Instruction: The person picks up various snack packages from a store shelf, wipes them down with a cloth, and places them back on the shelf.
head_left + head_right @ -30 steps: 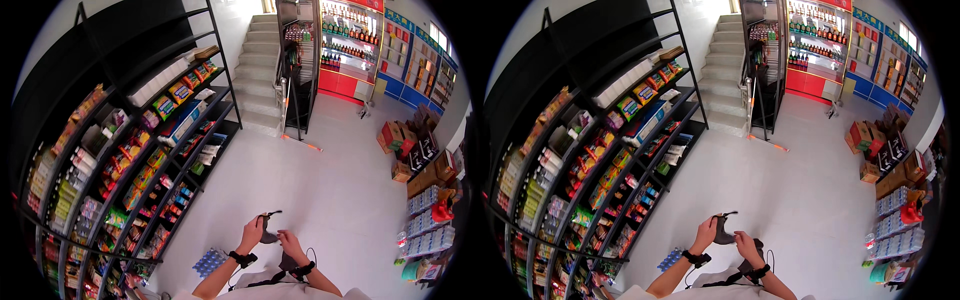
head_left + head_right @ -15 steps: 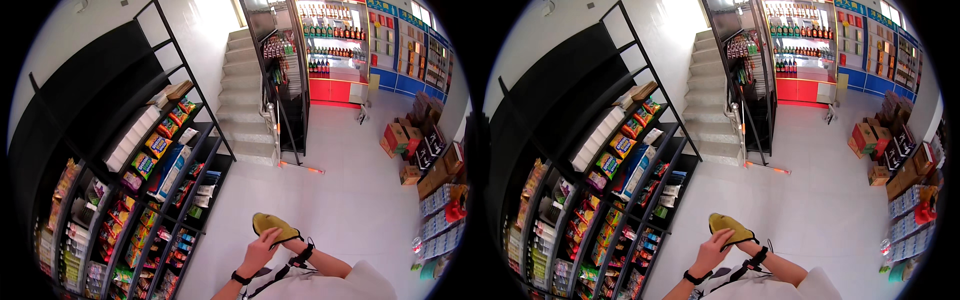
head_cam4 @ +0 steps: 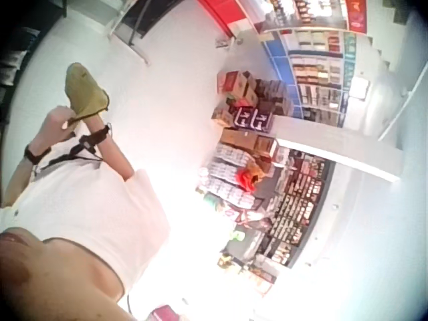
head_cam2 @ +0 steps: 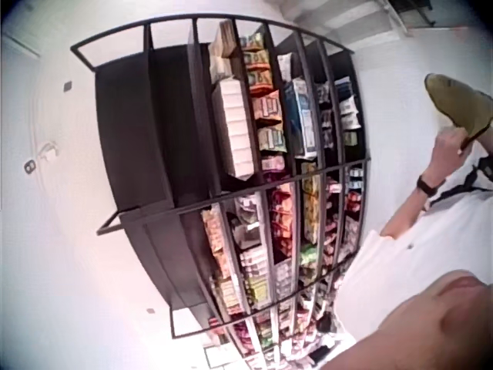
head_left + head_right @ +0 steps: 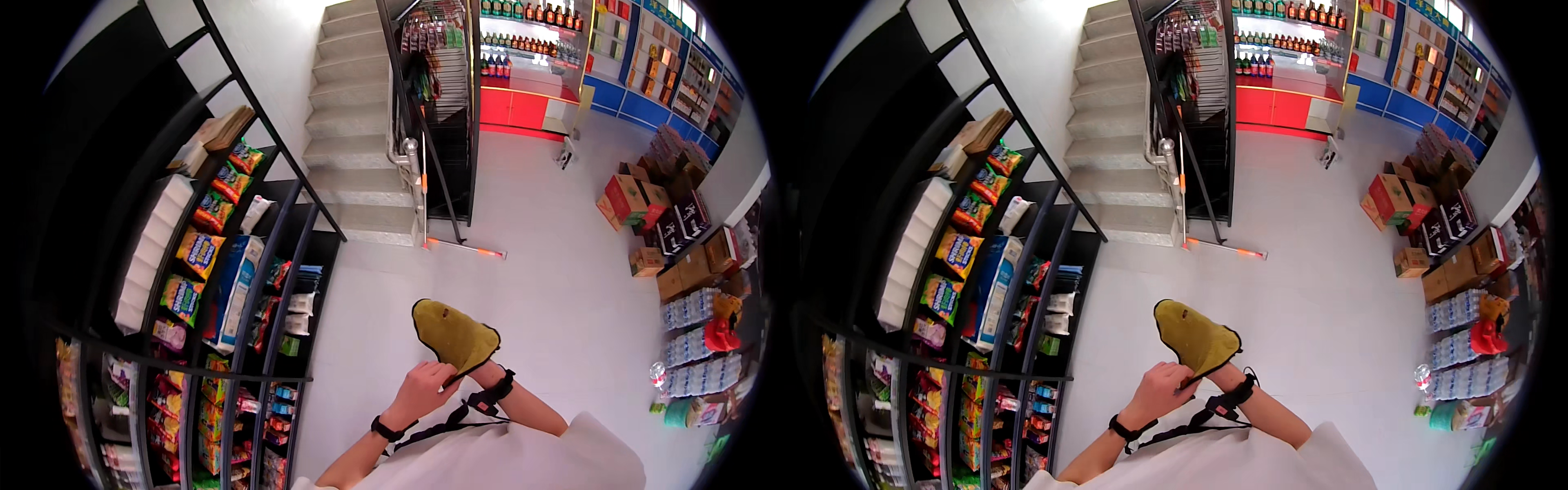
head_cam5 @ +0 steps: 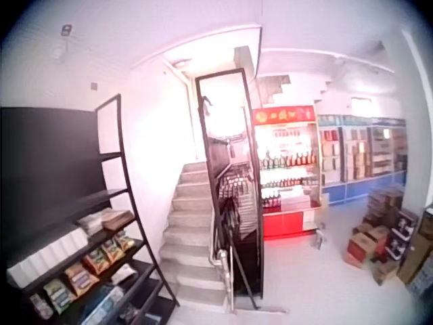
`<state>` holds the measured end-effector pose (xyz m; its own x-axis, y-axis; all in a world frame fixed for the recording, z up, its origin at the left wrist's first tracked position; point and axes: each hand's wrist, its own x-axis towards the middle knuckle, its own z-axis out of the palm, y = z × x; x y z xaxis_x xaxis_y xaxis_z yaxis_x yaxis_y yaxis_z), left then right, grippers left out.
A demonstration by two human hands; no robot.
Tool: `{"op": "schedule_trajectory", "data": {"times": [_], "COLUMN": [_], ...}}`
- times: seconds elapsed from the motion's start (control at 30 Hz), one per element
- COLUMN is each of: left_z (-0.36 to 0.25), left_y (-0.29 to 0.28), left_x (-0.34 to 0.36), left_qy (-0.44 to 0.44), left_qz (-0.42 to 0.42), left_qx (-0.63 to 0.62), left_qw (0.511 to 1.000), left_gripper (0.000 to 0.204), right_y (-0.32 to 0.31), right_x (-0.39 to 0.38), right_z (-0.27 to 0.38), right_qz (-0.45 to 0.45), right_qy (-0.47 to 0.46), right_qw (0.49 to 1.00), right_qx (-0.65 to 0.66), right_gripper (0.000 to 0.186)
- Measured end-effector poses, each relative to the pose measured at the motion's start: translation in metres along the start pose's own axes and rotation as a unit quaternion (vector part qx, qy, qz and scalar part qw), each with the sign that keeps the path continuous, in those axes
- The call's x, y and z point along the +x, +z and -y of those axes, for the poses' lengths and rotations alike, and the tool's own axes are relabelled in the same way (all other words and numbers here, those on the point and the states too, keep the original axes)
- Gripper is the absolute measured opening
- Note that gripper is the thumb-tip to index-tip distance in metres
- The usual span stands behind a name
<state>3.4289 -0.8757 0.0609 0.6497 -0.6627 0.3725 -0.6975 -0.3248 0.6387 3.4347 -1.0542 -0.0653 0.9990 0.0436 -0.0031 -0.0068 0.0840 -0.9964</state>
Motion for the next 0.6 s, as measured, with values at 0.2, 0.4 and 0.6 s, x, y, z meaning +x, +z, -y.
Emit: {"op": "schedule_trajectory", "data": {"times": [0.2,0.4,0.6], "left_z": [0.048,0.051,0.065], "left_y": [0.01,0.012,0.027], "left_x": [0.048,0.095,0.137], "left_qy": [0.038,0.027,-0.116], "left_qz": [0.085,0.092,-0.002], "left_qx": [-0.027,-0.02,0.011], "left_qw": [0.995,0.995,0.993], "left_gripper": [0.022,0.032,0.022], "right_y": [-0.028,-0.073,-0.124], "right_x": [0.023,0.047,0.129], "right_z": [-0.001,-0.002,0.039], "right_qz": [-0.036,-0.004,0.094], "right_qy": [0.034,0.045,-0.068], "right_qw": [0.999,0.999,0.984], "right_qx": [-0.022,-0.027,-0.137], "right_gripper": [0.054,0.055,0.057]}}
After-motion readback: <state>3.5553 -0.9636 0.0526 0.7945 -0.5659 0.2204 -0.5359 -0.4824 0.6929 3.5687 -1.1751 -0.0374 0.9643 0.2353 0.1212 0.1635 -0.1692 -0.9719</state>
